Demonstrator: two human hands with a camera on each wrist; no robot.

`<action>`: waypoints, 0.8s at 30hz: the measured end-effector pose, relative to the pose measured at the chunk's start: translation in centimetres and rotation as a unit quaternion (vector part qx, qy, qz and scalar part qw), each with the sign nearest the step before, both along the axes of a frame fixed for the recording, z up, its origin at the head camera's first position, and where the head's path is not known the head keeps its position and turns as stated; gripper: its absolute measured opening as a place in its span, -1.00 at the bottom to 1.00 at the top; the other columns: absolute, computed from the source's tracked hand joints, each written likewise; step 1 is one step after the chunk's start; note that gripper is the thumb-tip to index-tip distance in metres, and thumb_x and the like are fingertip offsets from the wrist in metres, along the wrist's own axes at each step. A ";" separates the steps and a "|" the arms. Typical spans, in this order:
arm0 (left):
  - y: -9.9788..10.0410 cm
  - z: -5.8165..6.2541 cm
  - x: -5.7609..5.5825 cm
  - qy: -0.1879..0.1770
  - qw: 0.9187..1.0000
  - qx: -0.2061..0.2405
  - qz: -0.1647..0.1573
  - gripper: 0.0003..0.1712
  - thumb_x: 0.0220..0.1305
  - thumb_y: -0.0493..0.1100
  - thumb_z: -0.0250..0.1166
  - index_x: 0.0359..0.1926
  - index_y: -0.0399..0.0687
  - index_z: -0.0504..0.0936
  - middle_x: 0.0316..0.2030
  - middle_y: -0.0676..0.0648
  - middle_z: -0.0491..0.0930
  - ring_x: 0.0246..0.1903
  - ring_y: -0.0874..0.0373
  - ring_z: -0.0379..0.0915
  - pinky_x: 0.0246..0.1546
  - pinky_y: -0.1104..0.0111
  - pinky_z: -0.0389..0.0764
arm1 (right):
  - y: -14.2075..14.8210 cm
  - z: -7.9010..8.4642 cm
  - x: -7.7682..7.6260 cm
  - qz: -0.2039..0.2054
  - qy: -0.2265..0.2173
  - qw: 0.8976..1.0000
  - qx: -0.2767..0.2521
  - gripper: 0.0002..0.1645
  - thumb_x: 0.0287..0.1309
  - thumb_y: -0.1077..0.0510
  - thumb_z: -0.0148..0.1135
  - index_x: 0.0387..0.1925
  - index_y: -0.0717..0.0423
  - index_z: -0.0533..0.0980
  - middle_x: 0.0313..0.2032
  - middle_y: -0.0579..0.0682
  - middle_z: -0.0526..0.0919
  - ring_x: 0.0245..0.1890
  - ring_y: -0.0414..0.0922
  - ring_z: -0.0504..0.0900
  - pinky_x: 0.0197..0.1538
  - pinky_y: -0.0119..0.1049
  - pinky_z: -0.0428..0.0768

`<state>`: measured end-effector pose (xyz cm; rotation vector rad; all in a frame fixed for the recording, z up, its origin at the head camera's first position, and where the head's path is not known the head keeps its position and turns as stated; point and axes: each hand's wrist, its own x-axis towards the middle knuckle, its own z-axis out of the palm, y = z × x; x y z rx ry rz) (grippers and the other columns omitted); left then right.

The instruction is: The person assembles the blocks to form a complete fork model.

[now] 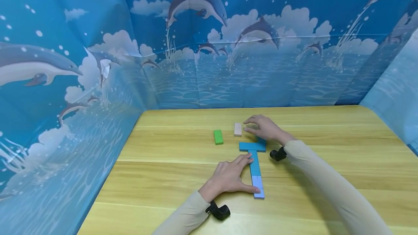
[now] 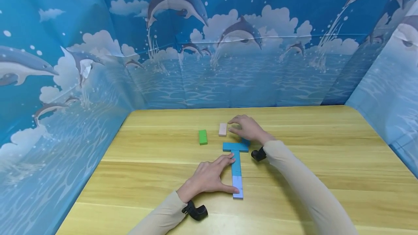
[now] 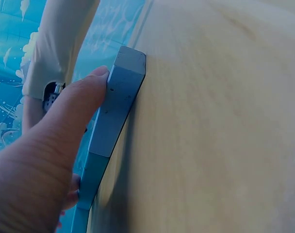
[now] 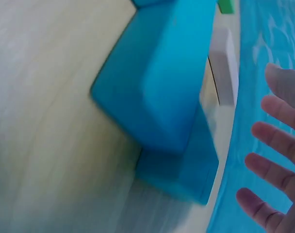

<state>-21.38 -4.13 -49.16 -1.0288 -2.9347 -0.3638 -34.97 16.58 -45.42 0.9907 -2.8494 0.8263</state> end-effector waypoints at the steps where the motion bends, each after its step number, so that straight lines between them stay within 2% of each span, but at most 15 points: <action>1: 0.0 0.0 0.0 -0.001 1.000 0.002 -0.001 0.15 -0.21 0.70 0.09 0.40 0.29 0.23 0.39 0.25 0.06 -0.64 0.33 0.18 -0.64 0.43 0.20 | -0.4 0.1 0.0 0.009 0.008 1.000 0.011 -0.55 0.28 0.02 0.18 0.11 0.19 0.53 0.11 0.20 0.50 0.17 0.22 0.35 0.16 0.19 0.25; 5: 0.0 0.0 0.0 -0.001 1.000 0.004 -0.002 0.15 -0.21 0.70 0.09 0.39 0.30 0.23 0.39 0.26 0.06 -0.65 0.32 0.18 -0.65 0.43 0.20 | -1.5 0.2 -0.3 0.027 0.017 0.998 0.049 -0.56 0.29 0.04 0.18 0.13 0.15 0.53 0.13 0.20 0.49 0.16 0.21 0.38 0.16 0.17 0.26; 11: 0.1 -0.2 0.0 0.000 1.000 0.006 -0.002 0.14 -0.21 0.69 0.11 0.39 0.31 0.24 0.39 0.26 0.06 -0.65 0.34 0.19 -0.66 0.45 0.20 | -2.3 0.4 -0.6 0.022 -0.025 0.997 0.067 -0.58 0.28 0.05 0.18 0.08 0.20 0.56 0.15 0.22 0.48 0.14 0.20 0.41 0.14 0.13 0.32; 14: 0.1 -0.2 0.0 -0.002 1.000 0.006 -0.003 0.14 -0.21 0.69 0.10 0.39 0.31 0.23 0.39 0.26 0.06 -0.65 0.34 0.19 -0.66 0.45 0.20 | -2.3 0.5 -0.7 0.016 -0.036 0.996 0.078 -0.61 0.27 0.04 0.20 0.04 0.16 0.60 0.14 0.18 0.50 0.09 0.16 0.47 0.10 0.09 0.39; 19: 0.1 -0.2 0.0 0.001 1.000 0.003 -0.001 0.14 -0.21 0.70 0.08 0.39 0.31 0.22 0.40 0.26 0.05 -0.67 0.33 0.18 -0.67 0.44 0.20 | -1.8 0.6 -0.7 0.010 -0.030 0.996 0.089 -0.67 0.23 0.03 0.25 -0.02 0.07 0.65 0.11 0.12 0.54 0.04 0.13 0.52 0.05 0.07 0.43; 24: 0.0 -0.1 -0.1 -0.001 1.000 0.003 0.000 0.14 -0.20 0.70 0.09 0.39 0.31 0.23 0.40 0.26 0.05 -0.65 0.34 0.18 -0.66 0.45 0.20 | -1.0 0.5 -0.5 0.011 -0.020 0.996 0.089 -0.69 0.20 0.04 0.28 -0.06 0.05 0.66 0.08 0.11 0.56 0.08 0.13 0.49 0.07 0.08 0.41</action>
